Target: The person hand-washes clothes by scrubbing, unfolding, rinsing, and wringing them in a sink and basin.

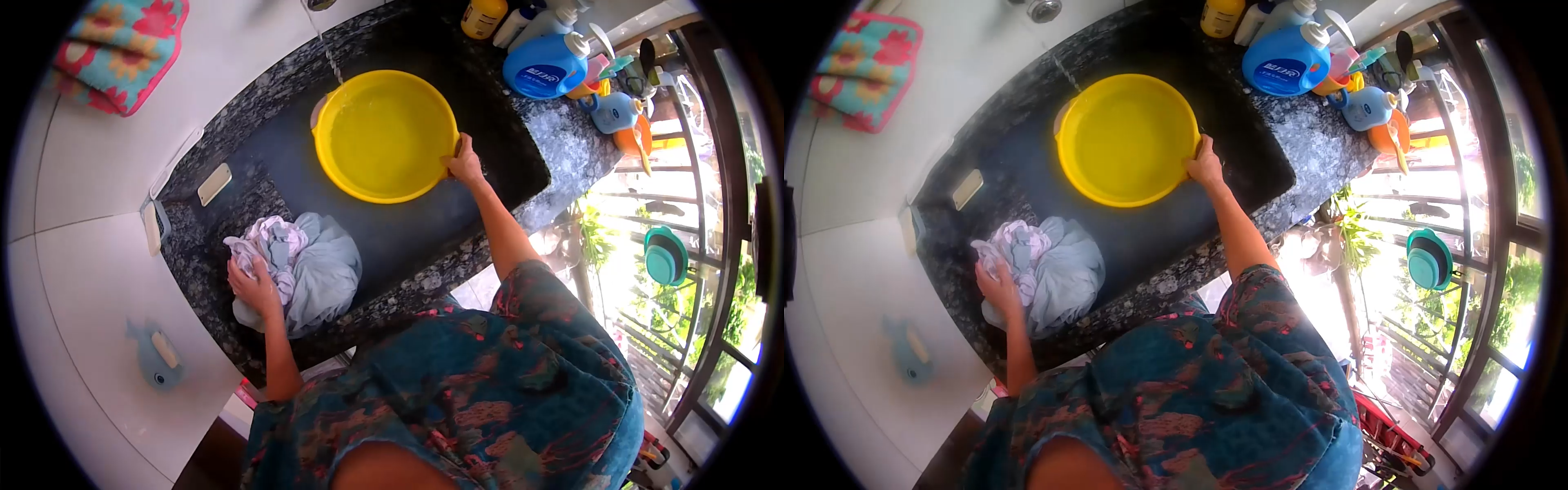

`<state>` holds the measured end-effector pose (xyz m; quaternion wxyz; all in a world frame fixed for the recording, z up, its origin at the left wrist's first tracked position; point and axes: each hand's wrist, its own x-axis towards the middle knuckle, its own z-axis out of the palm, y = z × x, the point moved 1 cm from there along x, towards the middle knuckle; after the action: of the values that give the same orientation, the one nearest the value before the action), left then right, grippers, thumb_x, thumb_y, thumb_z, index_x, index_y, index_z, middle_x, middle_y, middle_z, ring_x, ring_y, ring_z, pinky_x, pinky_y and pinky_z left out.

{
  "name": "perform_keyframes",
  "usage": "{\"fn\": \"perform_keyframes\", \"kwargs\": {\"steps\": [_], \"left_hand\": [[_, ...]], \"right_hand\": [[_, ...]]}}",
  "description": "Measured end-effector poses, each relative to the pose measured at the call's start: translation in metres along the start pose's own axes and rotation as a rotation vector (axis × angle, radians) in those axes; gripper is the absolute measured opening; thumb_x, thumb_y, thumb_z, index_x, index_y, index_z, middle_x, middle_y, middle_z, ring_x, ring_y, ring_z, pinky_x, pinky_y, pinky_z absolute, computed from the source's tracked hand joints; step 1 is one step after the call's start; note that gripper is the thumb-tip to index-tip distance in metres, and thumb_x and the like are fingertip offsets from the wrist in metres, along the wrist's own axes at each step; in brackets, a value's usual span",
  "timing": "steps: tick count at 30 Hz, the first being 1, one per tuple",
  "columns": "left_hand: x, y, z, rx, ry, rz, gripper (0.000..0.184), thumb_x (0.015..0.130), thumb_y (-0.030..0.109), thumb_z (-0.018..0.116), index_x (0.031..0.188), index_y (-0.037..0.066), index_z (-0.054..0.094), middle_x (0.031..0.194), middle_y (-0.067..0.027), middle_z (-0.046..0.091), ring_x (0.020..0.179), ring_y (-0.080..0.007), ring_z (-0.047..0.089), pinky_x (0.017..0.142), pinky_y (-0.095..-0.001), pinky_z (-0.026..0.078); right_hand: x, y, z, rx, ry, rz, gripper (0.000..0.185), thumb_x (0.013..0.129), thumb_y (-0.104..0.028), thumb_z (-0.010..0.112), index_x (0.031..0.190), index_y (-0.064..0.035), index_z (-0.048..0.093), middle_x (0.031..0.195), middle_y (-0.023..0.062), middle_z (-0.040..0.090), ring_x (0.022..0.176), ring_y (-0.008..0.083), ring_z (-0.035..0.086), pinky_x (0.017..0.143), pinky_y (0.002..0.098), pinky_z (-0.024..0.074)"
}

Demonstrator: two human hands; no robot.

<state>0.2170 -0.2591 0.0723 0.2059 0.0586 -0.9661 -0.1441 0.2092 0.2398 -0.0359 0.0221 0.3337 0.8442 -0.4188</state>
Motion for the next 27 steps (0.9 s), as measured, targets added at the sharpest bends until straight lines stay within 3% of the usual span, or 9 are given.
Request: {"fn": "perform_keyframes", "kwargs": {"steps": [2,5,8,12,13,16,18,23,27], "left_hand": [[0.001,0.007,0.007,0.006,0.043,-0.023,0.049,0.089,0.032,0.057,0.122,-0.004,0.050,0.120,-0.0234,0.054,0.110,-0.0396,0.050,0.096,-0.0466,0.038],[-0.003,0.015,0.007,0.039,0.087,-0.072,0.047,0.089,0.030,0.057,0.120,-0.005,0.050,0.119,-0.0234,0.055,0.109,-0.0398,0.051,0.095,-0.0464,0.038],[-0.005,0.012,0.015,0.076,0.142,-0.060,0.044,0.090,0.028,0.056,0.120,-0.005,0.050,0.119,-0.0236,0.055,0.108,-0.0398,0.051,0.094,-0.0461,0.039],[-0.009,0.000,0.026,0.085,0.184,-0.056,0.041,0.092,0.026,0.053,0.120,-0.004,0.051,0.119,-0.0238,0.055,0.109,-0.0398,0.051,0.095,-0.0452,0.039],[-0.009,-0.002,0.027,0.086,0.189,-0.057,0.041,0.092,0.025,0.053,0.120,-0.004,0.051,0.119,-0.0238,0.055,0.109,-0.0398,0.051,0.095,-0.0451,0.039],[-0.011,-0.002,0.027,0.076,0.177,-0.067,0.040,0.093,0.024,0.051,0.120,-0.004,0.050,0.120,-0.0239,0.054,0.110,-0.0398,0.051,0.095,-0.0448,0.039],[-0.011,-0.001,0.025,0.062,0.163,-0.073,0.040,0.093,0.024,0.050,0.121,-0.004,0.050,0.120,-0.0238,0.054,0.110,-0.0398,0.051,0.096,-0.0447,0.039],[-0.009,0.008,0.022,0.061,0.119,-0.082,0.040,0.095,0.025,0.045,0.123,-0.004,0.049,0.122,-0.0235,0.052,0.112,-0.0398,0.050,0.097,-0.0449,0.037],[-0.009,0.015,0.018,0.094,0.098,-0.069,0.041,0.096,0.027,0.043,0.124,-0.004,0.048,0.123,-0.0234,0.051,0.112,-0.0400,0.049,0.097,-0.0456,0.037]], "right_hand": [[0.007,-0.009,-0.022,0.068,-0.172,0.040,0.057,0.082,-0.035,0.057,0.129,-0.0076,0.043,0.105,0.0236,0.062,0.093,0.0381,0.063,0.079,0.0409,0.0505],[0.053,0.000,-0.040,0.177,-0.434,0.267,0.056,0.092,-0.050,0.038,0.121,-0.0069,0.057,0.102,0.0165,0.064,0.080,0.0275,0.067,0.066,0.0355,0.0548],[0.080,-0.031,-0.042,0.160,-0.513,0.185,0.061,0.090,-0.059,0.037,0.120,-0.0115,0.060,0.112,0.0153,0.061,0.089,0.0278,0.065,0.076,0.0396,0.0533],[0.097,-0.062,0.004,0.467,-0.416,0.161,0.061,0.089,-0.062,0.038,0.117,-0.0141,0.063,0.111,0.0131,0.064,0.102,0.0286,0.060,0.087,0.0396,0.0472],[0.117,-0.055,0.010,0.481,-0.451,0.239,0.054,0.089,-0.058,0.043,0.114,-0.0152,0.065,0.109,0.0175,0.065,0.105,0.0333,0.059,0.088,0.0395,0.0469],[0.184,-0.019,0.052,0.114,-0.033,-0.133,0.044,0.090,-0.047,0.048,0.112,-0.0145,0.066,0.110,0.0245,0.062,0.108,0.0409,0.056,0.089,0.0433,0.0461],[0.208,-0.025,0.055,-0.389,-0.158,-0.301,0.039,0.090,-0.038,0.048,0.119,-0.0147,0.060,0.121,0.0239,0.055,0.111,0.0422,0.052,0.093,0.0446,0.0434],[0.255,-0.016,0.104,-0.844,0.235,-0.691,0.038,0.092,-0.022,0.046,0.127,-0.0099,0.050,0.132,0.0176,0.048,0.118,0.0337,0.049,0.102,0.0409,0.0374],[0.293,-0.040,0.102,-0.314,0.023,-0.471,0.042,0.090,-0.019,0.050,0.130,-0.0063,0.049,0.135,0.0175,0.045,0.125,0.0321,0.043,0.104,0.0432,0.0355]]}}
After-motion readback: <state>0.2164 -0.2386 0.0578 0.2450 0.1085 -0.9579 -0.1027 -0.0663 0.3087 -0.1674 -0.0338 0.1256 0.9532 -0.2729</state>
